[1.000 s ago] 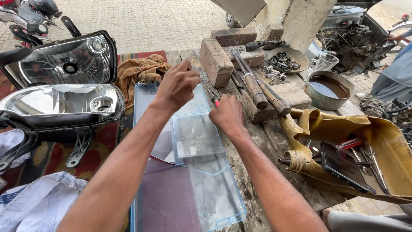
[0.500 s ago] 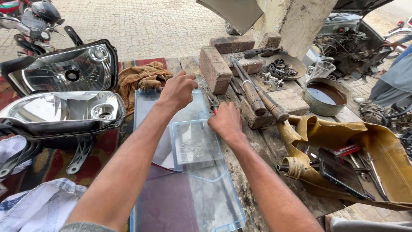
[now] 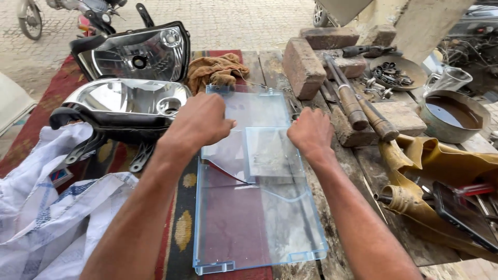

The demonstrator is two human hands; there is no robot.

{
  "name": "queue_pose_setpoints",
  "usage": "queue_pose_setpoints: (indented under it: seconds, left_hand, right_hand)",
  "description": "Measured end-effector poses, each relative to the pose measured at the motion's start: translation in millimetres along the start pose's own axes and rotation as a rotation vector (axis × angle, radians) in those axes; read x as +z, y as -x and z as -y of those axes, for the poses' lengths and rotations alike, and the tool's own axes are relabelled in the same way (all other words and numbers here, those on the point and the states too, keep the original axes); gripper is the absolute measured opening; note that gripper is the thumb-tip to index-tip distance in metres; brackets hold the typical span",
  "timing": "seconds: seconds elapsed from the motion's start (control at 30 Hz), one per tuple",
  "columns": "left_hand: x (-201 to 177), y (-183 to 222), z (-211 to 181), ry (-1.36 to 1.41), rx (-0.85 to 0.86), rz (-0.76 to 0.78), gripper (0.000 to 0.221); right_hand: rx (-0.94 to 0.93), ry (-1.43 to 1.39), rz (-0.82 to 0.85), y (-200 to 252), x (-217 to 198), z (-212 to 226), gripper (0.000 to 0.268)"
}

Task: Preparing a thin metal wire by bending it into a specific shape using needle-nose pliers, likely for stitching a plastic repair.

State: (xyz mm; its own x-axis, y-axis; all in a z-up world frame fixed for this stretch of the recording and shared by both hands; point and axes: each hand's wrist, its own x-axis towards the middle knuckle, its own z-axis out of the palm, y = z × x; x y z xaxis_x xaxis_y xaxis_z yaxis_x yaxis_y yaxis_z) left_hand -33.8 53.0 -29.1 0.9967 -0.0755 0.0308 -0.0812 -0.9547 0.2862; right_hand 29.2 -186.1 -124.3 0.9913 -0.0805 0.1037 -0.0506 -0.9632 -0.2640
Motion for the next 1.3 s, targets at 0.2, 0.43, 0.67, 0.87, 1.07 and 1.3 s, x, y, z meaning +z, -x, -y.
queue_pose_setpoints:
  seconds: [0.2, 0.43, 0.67, 0.87, 1.07, 1.3]
  left_hand:
    - [39, -27, 9, 0.081, 0.174, -0.131, 0.036]
    - [87, -41, 27, -0.19, 0.178, -0.262, 0.043]
    - [102, -38, 44, 0.067, -0.045, -0.223, 0.058]
    - [103, -24, 61, 0.19, -0.208, -0.133, 0.06]
    - [100, -18, 71, 0.374, -0.283, -0.108, 0.05]
    - [25, 46, 32, 0.219, -0.271, 0.208, 0.064]
  right_hand:
    - [-0.173, 0.089, -0.094, 3, 2, 2, 0.045]
    - [-0.461, -0.003, -0.127, 45, -3, 28, 0.047]
    - [-0.712, -0.035, -0.169, 90, -6, 49, 0.043]
    - [-0.814, -0.007, -0.095, 112, -13, 58, 0.042]
    - [-0.863, -0.05, -0.011, 111, -5, 57, 0.042]
    - [-0.866, -0.232, 0.118, 89, -15, 45, 0.048]
